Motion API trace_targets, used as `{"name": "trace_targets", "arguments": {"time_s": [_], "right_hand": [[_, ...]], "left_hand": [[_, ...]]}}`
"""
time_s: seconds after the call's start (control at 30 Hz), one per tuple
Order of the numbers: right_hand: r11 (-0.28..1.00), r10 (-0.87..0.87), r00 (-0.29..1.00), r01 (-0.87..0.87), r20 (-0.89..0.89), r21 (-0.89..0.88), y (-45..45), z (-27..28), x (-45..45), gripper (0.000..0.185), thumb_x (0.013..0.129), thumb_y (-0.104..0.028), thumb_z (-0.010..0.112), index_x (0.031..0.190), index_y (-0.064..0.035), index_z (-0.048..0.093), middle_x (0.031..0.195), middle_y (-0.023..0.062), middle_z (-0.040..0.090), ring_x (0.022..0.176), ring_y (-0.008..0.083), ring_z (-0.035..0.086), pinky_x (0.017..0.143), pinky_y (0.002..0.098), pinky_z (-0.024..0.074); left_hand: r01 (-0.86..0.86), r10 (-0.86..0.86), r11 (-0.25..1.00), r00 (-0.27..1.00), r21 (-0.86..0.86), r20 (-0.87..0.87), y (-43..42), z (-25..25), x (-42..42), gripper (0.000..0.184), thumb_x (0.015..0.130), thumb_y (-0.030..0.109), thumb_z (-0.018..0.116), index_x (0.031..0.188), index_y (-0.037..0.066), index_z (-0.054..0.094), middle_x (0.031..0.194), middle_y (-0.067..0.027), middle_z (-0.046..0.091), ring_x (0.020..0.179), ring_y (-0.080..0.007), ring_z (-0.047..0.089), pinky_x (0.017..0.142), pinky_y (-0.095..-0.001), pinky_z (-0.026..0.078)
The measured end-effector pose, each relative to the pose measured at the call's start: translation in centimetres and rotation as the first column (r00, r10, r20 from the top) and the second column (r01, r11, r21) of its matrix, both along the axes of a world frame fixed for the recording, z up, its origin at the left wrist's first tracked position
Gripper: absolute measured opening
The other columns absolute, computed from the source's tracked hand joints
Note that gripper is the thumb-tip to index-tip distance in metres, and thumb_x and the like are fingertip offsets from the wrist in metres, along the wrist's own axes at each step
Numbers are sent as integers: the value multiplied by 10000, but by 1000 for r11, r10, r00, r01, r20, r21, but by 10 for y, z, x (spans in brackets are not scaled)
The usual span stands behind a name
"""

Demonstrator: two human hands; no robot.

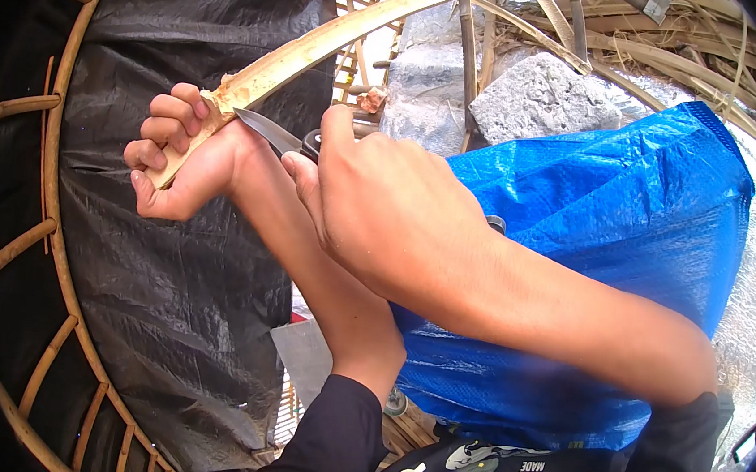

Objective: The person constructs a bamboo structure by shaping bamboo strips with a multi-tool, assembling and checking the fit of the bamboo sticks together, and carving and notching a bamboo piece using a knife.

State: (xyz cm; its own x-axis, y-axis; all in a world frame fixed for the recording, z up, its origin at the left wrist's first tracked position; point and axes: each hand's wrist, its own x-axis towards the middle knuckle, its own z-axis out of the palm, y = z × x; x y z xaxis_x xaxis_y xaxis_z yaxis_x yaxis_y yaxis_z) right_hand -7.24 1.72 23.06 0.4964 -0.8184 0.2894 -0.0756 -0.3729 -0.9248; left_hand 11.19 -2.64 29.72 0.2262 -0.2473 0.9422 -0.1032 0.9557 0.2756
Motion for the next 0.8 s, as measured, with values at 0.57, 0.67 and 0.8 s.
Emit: {"name": "trace_targets", "arguments": {"time_s": [0.57,0.67,0.8], "right_hand": [[940,-209,850,39,484,338,-39,-2,3,210,879,-205,749,860,-13,667,553,-71,451,516,10,384,458,233,278],[929,-225,845,36,485,368,-41,0,-1,209,874,-203,752,892,-10,675,546,-70,450,501,8,385,444,233,274],[944,-197,847,28,494,329,-41,2,-5,175,840,-149,714,834,19,665,555,62,574,528,95,545,499,301,438]], "left_hand": [[213,-211,973,977,88,-36,-9,-12,-46,286,861,349,427,715,117,344,488,-43,281,473,-166,244,455,-350,268],[262,-266,960,963,97,30,-8,-11,-51,286,863,349,440,733,114,342,494,-52,294,489,-179,271,475,-362,277],[265,-269,959,962,104,35,-6,-11,-58,290,867,347,435,727,116,329,494,-59,295,488,-184,275,475,-362,278]]}}
